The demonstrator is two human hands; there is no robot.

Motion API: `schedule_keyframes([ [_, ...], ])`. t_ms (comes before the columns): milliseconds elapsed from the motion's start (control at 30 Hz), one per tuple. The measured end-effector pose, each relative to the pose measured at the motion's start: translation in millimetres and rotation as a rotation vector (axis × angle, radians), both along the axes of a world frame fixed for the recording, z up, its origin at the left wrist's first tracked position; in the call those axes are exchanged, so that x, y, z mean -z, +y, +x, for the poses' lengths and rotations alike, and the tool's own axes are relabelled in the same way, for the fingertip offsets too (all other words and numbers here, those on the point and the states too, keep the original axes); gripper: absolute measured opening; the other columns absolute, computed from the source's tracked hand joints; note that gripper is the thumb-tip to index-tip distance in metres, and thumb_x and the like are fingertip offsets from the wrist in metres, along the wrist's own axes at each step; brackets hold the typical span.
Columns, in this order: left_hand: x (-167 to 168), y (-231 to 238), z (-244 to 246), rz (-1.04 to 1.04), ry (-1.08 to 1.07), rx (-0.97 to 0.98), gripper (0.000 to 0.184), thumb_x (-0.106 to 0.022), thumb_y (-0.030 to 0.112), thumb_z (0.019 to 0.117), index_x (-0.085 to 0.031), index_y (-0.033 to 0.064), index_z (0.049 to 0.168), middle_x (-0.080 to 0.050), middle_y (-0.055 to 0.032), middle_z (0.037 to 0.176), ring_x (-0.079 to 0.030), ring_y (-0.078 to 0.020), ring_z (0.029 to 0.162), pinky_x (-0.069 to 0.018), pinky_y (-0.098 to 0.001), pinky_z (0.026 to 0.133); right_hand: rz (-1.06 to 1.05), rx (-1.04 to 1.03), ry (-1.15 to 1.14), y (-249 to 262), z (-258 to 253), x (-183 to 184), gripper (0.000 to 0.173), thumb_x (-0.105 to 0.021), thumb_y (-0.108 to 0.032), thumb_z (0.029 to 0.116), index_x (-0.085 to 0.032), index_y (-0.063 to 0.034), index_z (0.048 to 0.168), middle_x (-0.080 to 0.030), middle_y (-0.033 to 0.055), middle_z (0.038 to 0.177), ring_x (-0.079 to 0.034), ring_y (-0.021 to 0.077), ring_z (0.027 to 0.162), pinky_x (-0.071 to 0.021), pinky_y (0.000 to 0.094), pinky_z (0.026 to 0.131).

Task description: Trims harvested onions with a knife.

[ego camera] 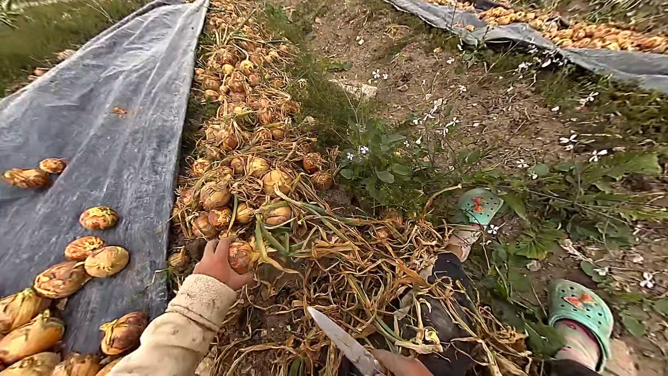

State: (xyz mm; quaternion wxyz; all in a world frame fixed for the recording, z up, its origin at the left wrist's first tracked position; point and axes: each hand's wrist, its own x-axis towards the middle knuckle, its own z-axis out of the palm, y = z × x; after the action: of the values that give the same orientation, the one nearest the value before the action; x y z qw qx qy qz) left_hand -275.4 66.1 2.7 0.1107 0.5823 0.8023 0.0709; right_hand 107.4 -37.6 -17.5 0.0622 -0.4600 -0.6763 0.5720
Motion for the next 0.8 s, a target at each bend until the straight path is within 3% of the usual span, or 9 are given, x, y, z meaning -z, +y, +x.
schedule_keyframes([
  [67,-27.4,-20.6,16.4,0.060,-0.095,0.079,0.095,-0.095,0.036,0.0605,-0.055,-0.0024,0.138,-0.059,-0.0281,0.132,-0.063,-0.0443,0.115,-0.0511,-0.0613,0.096,-0.025,-0.100,-0.048,13.5,-22.9,-7.0,0.042,-0.046,-0.019,0.1077,-0.057,0.0055,0.139,-0.065,0.0284,0.126,-0.064,0.0405,0.118,-0.0453,0.0559,0.107],
  [100,-36.9,-29.8,28.7,0.067,-0.151,0.128,0.093,-0.092,0.039,0.0595,-0.057,-0.0019,0.135,-0.065,-0.0252,0.124,-0.066,-0.0405,0.110,-0.0525,-0.0595,0.095,-0.029,-0.100,-0.048,19.7,-33.0,-8.2,0.041,-0.046,-0.019,0.1079,-0.056,0.0047,0.139,-0.065,0.0279,0.125,-0.064,0.0400,0.117,-0.0459,0.0556,0.106],
  [200,-42.3,-49.9,71.4,0.008,-0.338,0.314,0.097,-0.086,0.052,0.0555,-0.058,0.0042,0.135,-0.072,-0.0158,0.110,-0.072,-0.0295,0.099,-0.0576,-0.0532,0.088,0.044,0.128,0.085,29.5,-50.1,-6.8,0.045,-0.049,-0.029,0.1057,-0.055,0.0006,0.139,-0.069,0.0201,0.105,-0.069,0.0301,0.090,-0.0557,0.0496,0.086],
  [267,-33.9,-57.2,101.1,-0.055,-0.438,0.436,0.101,-0.086,0.056,0.0558,-0.057,0.0035,0.137,-0.072,-0.0160,0.112,-0.072,-0.0290,0.100,-0.0577,-0.0525,0.090,0.108,0.334,0.193,29.8,-50.6,-13.8,0.056,-0.060,-0.041,0.0986,-0.056,-0.0003,0.137,-0.070,0.0138,0.104,-0.068,0.0189,0.084,-0.0571,0.0399,0.080],
  [367,-15.4,-60.7,138.9,-0.065,-0.517,0.576,0.098,-0.088,0.056,0.0555,-0.062,0.0030,0.134,-0.072,-0.0161,0.115,-0.071,-0.0278,0.103,-0.0571,-0.0495,0.093,0.126,0.495,0.223,26.1,-36.3,-24.5,0.071,-0.067,-0.045,0.0928,-0.051,0.0047,0.141,-0.067,0.0175,0.124,-0.066,0.0180,0.113,-0.0527,0.0368,0.101],
  [400,-10.3,-60.4,148.4,-0.043,-0.529,0.608,0.099,-0.088,0.056,0.0544,-0.062,0.0027,0.134,-0.072,-0.0162,0.116,-0.071,-0.0277,0.104,-0.0573,-0.0490,0.093,0.117,0.522,0.220,23.7,-29.6,-23.1,0.068,-0.064,-0.043,0.0950,-0.051,0.0050,0.141,-0.068,0.0179,0.122,-0.067,0.0181,0.110,-0.0531,0.0371,0.099],
  [533,4.1,-54.6,173.7,0.040,-0.490,0.733,0.099,-0.094,0.044,0.0524,-0.062,0.0026,0.136,-0.064,-0.0230,0.132,-0.069,-0.0378,0.109,-0.0570,-0.0572,0.089,0.010,0.630,0.315,14.8,-14.1,-9.7,0.050,-0.058,-0.034,0.0998,-0.054,0.0019,0.134,-0.065,0.0076,0.099,-0.059,0.0084,0.070,-0.0535,0.0291,0.068],
  [667,28.2,-53.4,193.0,0.340,-0.310,0.729,0.084,-0.092,0.041,0.0490,-0.071,0.0062,0.122,-0.070,-0.0194,0.124,-0.070,-0.0413,0.105,-0.0569,-0.0624,0.083,-0.225,0.791,0.432,12.8,-15.8,-2.9,0.027,-0.052,-0.030,0.1056,-0.058,-0.0053,0.116,-0.054,-0.0015,0.075,-0.046,0.0046,0.051,-0.0440,0.0223,0.049],
  [800,50.3,-43.9,213.5,0.617,-0.204,0.633,0.079,-0.086,0.046,0.0458,-0.075,0.0056,0.113,-0.073,-0.0193,0.113,-0.067,-0.0486,0.100,-0.0533,-0.0656,0.076,-0.371,0.882,0.467,10.3,-13.2,-4.2,0.030,-0.040,-0.031,0.1110,-0.057,-0.0083,0.103,-0.047,-0.0030,0.063,-0.042,0.0051,0.044,-0.0404,0.0205,0.043],
])
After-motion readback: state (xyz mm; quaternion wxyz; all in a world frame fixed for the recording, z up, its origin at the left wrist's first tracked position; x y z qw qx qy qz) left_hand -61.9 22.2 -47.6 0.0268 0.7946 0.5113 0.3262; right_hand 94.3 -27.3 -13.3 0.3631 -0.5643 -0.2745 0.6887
